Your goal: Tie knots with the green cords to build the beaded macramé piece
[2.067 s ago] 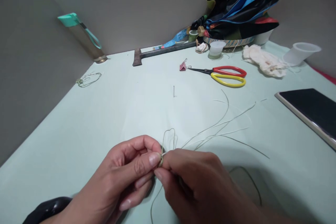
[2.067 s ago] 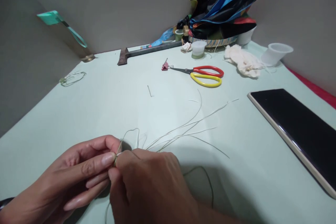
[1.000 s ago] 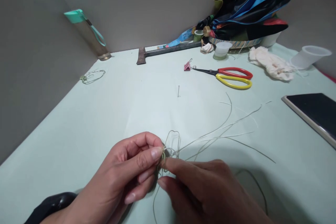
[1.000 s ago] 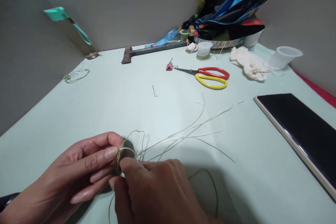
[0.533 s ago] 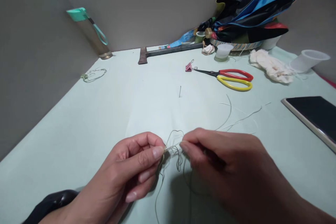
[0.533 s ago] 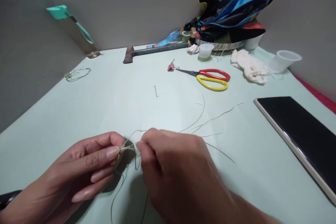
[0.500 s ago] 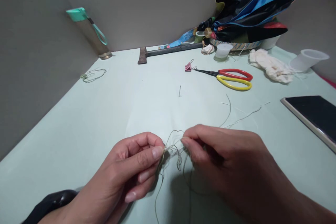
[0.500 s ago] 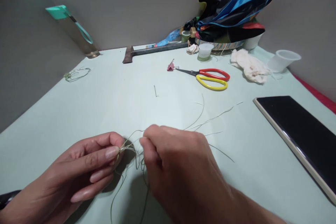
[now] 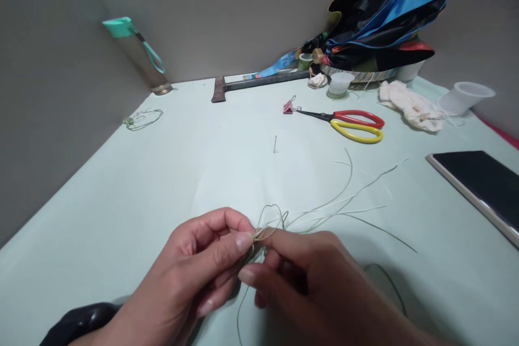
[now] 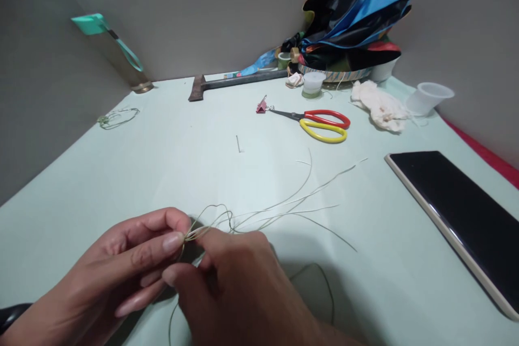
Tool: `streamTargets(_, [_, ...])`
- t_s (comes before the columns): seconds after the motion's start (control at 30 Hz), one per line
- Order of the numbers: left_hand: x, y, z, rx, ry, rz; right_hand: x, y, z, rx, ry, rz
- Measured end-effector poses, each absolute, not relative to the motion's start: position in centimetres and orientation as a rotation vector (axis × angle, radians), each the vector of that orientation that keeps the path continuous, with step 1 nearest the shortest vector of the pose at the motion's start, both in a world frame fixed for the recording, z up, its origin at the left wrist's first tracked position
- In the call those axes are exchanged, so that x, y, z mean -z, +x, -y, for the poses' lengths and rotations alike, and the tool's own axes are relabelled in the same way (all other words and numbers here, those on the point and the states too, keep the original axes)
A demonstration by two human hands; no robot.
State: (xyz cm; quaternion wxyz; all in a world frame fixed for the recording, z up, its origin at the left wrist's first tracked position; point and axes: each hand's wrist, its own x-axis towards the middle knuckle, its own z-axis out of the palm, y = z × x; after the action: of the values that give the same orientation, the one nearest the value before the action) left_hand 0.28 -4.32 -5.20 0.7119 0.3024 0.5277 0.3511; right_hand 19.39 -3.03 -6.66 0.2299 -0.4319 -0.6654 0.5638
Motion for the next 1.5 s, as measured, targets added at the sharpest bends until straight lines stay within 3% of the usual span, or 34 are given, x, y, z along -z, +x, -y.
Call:
streamTargets(0.17, [5.8,-0.1,4.7,-0.754,0.728,-1.234,6.4,18.6,2.7,-1.717,-1.168,1.681])
streamTargets(0.77, [6.9,-0.3,5.3,-0.703,0.727,-1.121,7.7,18.3,3.6,-1.440,-1.042,1.811])
streamTargets(1.3, [5.3,-0.2,4.2,-0.708,0.946,-1.209,6.5,20.1,3.7,-1.197,-1.019,2.004])
streamTargets(1.5, [4.7,-0.3,3.9,-0.691,0.940,-1.152,4.4,22.1,2.5,-0.580,-1.108,1.912])
